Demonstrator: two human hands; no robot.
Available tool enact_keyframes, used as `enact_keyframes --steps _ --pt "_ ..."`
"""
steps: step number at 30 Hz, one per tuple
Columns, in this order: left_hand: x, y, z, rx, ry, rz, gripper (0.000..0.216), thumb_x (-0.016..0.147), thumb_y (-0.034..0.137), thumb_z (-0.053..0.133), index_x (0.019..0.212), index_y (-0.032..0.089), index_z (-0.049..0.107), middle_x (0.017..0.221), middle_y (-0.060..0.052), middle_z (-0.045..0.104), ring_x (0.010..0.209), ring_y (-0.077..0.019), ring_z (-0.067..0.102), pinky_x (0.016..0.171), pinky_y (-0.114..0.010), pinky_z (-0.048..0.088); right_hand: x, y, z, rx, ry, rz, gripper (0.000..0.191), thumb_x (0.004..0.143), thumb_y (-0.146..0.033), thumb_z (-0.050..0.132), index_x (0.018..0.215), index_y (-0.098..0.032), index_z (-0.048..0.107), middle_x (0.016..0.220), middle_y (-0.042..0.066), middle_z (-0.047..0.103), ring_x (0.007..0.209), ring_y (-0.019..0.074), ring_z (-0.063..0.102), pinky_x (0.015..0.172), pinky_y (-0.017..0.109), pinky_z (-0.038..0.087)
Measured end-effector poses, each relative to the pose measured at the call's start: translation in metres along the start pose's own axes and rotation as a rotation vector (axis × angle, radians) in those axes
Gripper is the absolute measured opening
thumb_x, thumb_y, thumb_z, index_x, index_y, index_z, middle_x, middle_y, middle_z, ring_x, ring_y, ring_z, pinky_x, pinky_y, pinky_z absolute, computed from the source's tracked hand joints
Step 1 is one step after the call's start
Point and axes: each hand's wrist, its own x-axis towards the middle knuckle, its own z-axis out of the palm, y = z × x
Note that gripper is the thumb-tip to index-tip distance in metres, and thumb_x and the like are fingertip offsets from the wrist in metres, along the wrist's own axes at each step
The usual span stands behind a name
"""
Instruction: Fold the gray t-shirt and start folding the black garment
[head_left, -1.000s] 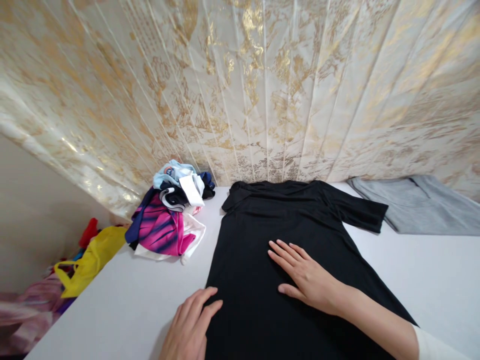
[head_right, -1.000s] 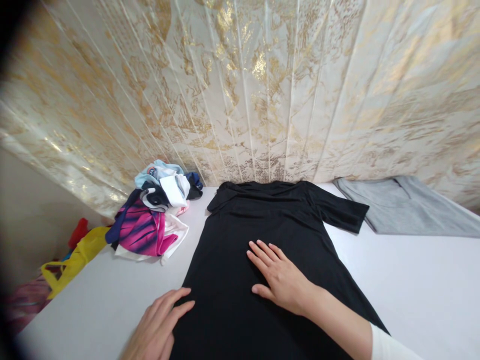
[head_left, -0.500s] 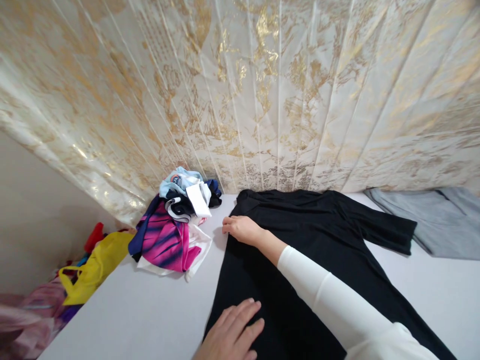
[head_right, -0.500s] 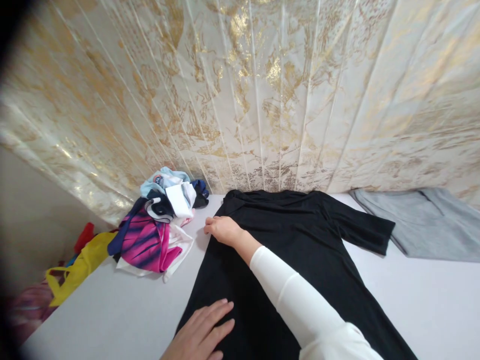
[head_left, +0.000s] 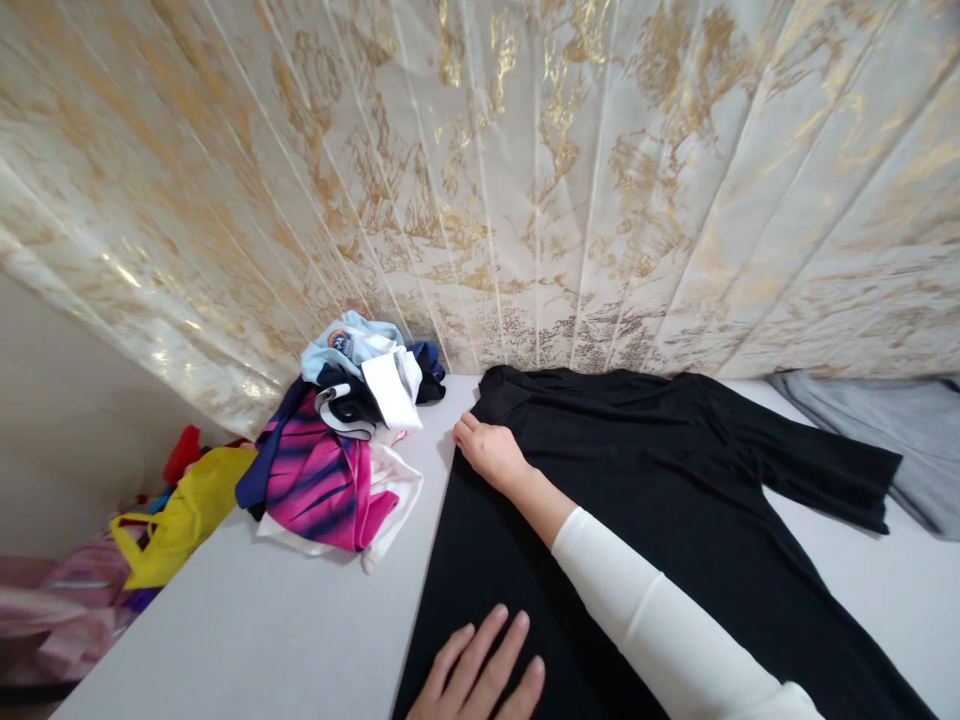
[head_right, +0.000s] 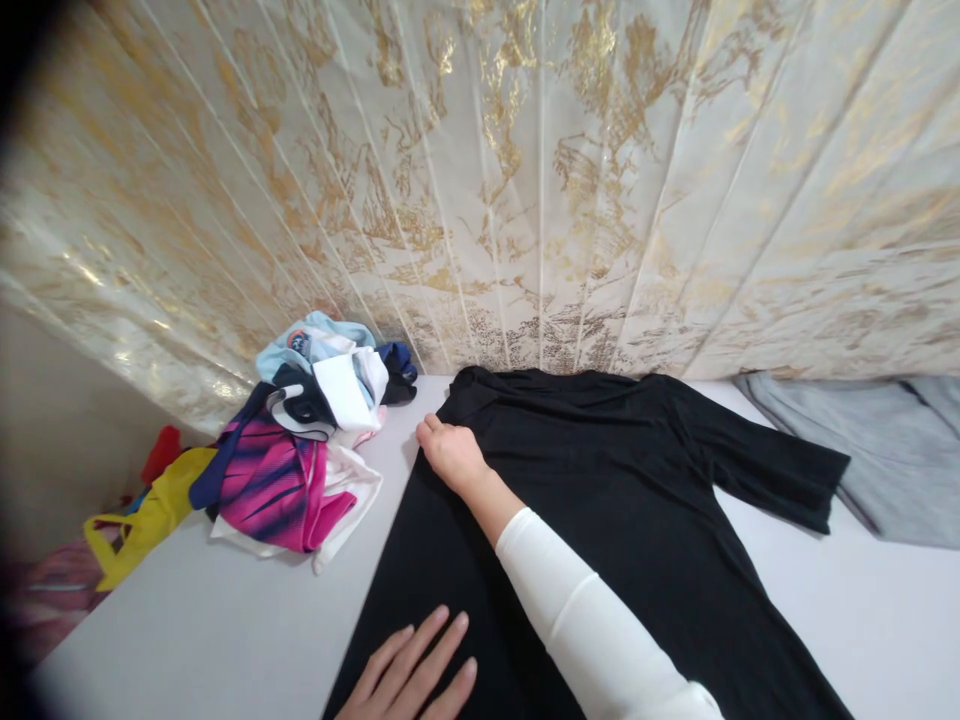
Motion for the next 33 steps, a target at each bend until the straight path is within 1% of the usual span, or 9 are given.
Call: enact_keyframes --steps 5,10,13,16,21,24,28,30,33 --pt "-0.005 -0.001 0.003 0.082 -0.033 -0.06 0.048 0.095 0.044 0.046 0.138 0.024 0.046 0.143 -0.009 0.047 0.135 -0.0299 0.037 0.1 -0.038 0.043 0.002 0.002 0.001 0.025 0.01 0.004 0.028 0.1 -0.023 0.029 0.103 -0.016 0.057 0.107 0.01 0.058 0.087 0.0171 0.06 0.073 0.026 0.043" --pt "-0.004 -0.002 0.0 0.117 -0.052 -0.031 0.063 0.09 0.062 0.042 0.141 0.025 0.042 0.143 -0.01 0.046 0.134 -0.0329 0.034 0.095 -0.041 0.045 -0.002 0.005 -0.003 0.07 0.012 -0.05 0.022 0.097 -0.02 0.039 0.102 -0.014 0.059 0.109 0.01 0.058 0.094 0.0188 0.058 0.082 0.03 0.043" --pt "-0.002 -0.005 -0.003 0.051 -0.041 -0.056 0.067 0.09 0.063 0.04 0.144 0.023 0.039 0.142 -0.009 0.047 0.133 -0.0282 0.037 0.097 -0.036 0.043 -0.015 0.009 -0.013 0.096 0.005 -0.109 0.019 0.093 -0.018 0.048 0.108 -0.017 0.059 0.118 0.009 0.057 0.102 0.019 0.056 0.088 0.031 0.043" --pt "0.003 -0.007 -0.009 -0.009 -0.079 -0.108 0.071 0.091 0.059 0.042 0.147 0.018 0.031 0.145 -0.012 0.044 0.131 -0.026 0.041 0.097 -0.033 0.044 -0.038 0.012 -0.028 0.189 0.042 -0.134 0.033 0.09 -0.011 0.047 0.121 -0.018 0.053 0.133 0.01 0.051 0.113 0.019 0.053 0.093 0.033 0.043" --pt "0.017 -0.011 -0.009 -0.063 -0.117 -0.348 0.069 0.095 0.041 0.043 0.151 0.016 0.012 0.149 -0.014 0.036 0.133 -0.0261 0.04 0.095 -0.037 0.047 -0.104 0.005 -0.051 0.308 0.047 -0.093 0.046 0.086 -0.005 0.041 0.13 -0.019 0.048 0.145 0.011 0.043 0.124 0.0208 0.049 0.099 0.041 0.04" --pt "0.028 -0.032 -0.003 -0.137 -0.08 -0.463 0.058 0.098 0.035 0.037 0.15 0.018 0.016 0.148 -0.013 0.039 0.133 -0.0229 0.041 0.099 -0.038 0.045 -0.153 -0.003 -0.056 0.293 -0.041 -0.053 0.05 0.086 -0.012 0.047 0.135 -0.017 0.046 0.148 0.013 0.04 0.134 0.0241 0.039 0.105 0.045 0.036" --pt "0.045 -0.088 0.003 -0.197 -0.05 -0.614 0.034 0.097 0.024 0.031 0.124 0.014 0.049 0.122 -0.012 0.058 0.117 -0.0226 0.054 0.098 -0.039 0.043 -0.2 -0.019 -0.055 0.337 -0.174 -0.114 0.061 0.088 -0.038 0.055 0.143 -0.017 0.038 0.153 0.012 0.029 0.142 0.0264 0.024 0.112 0.047 0.028" --pt "0.056 -0.112 0.006 -0.153 -0.115 -0.69 0.024 0.094 0.026 0.039 0.105 0.013 0.056 0.104 -0.012 0.061 0.103 -0.0252 0.058 0.091 -0.039 0.045 -0.209 -0.035 -0.047 0.338 -0.162 -0.23 0.068 0.088 -0.051 0.053 0.145 -0.017 0.035 0.154 0.012 0.027 0.142 0.0262 0.023 0.114 0.045 0.027" --pt "0.071 -0.127 0.011 -0.102 -0.255 -0.701 0.014 0.09 0.027 0.048 0.086 0.016 0.057 0.091 -0.009 0.059 0.092 -0.0245 0.057 0.084 -0.037 0.045 -0.206 -0.071 -0.02 0.245 -0.004 -0.47 0.052 0.096 -0.046 0.041 0.141 -0.019 0.04 0.15 0.006 0.037 0.14 0.0207 0.029 0.113 0.036 0.031"
